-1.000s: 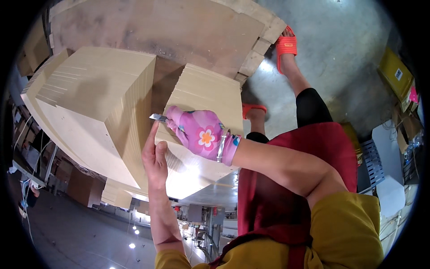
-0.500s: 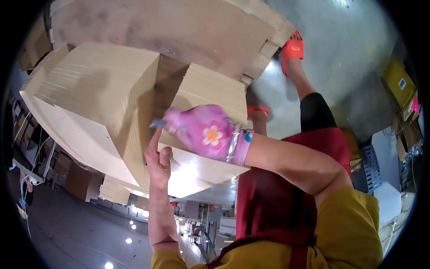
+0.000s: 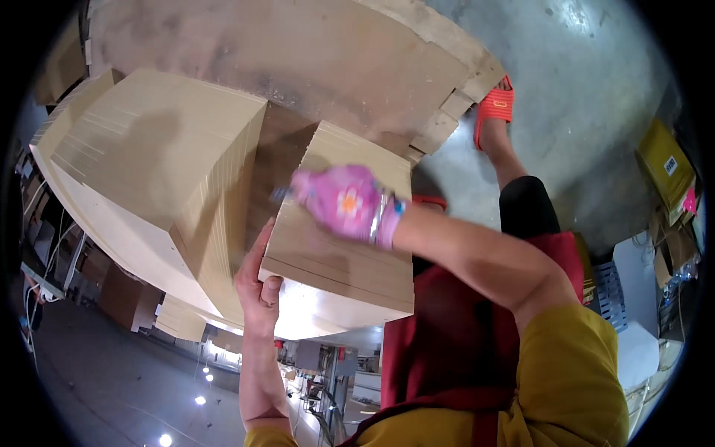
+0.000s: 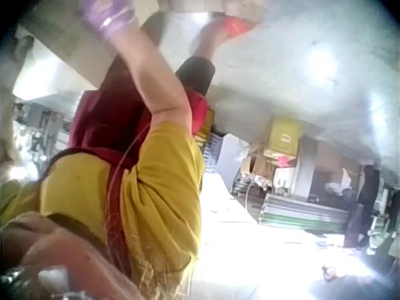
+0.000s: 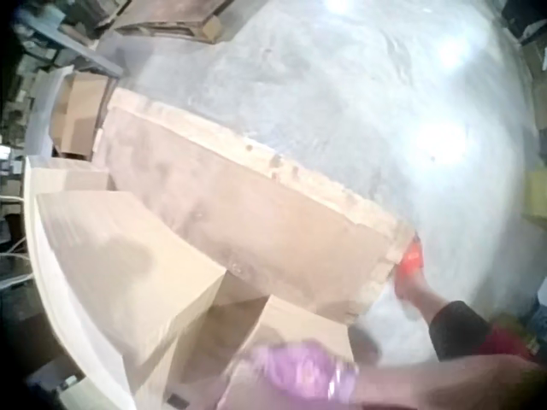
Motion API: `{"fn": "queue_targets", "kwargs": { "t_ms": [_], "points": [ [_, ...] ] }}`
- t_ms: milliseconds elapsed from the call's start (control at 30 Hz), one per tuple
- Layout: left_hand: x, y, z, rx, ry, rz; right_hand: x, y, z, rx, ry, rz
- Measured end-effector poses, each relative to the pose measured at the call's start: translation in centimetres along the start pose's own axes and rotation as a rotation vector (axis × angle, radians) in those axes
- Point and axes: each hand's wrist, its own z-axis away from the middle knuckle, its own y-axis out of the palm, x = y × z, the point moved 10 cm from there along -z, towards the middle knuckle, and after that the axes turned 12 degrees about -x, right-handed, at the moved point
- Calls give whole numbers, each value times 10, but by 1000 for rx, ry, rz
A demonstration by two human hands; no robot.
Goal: The person uses a utility knife to scrape the edges and surfaces of light-colored wooden panels. They repeatedly lift, rotate, and reposition the panels to access different sides while working in a workshop environment.
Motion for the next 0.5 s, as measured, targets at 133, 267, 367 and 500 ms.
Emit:
{"fn": "queue_targets", "kwargs": {
  "t_ms": [133,267,367,500],
  "points": [
    [7,-1,0,4,-69,-64,28,-1,1,100,-92,20],
    [10,-1,1,-38,-77,-80,-5,6,-16,28,-36,-18],
    [3,0,-2,-35,-79,-59,-43,9,-36,17,9,82],
    [10,-4,0,-119,-88,-23,-16,17,-27,65,-105,-29]
  ]
}}
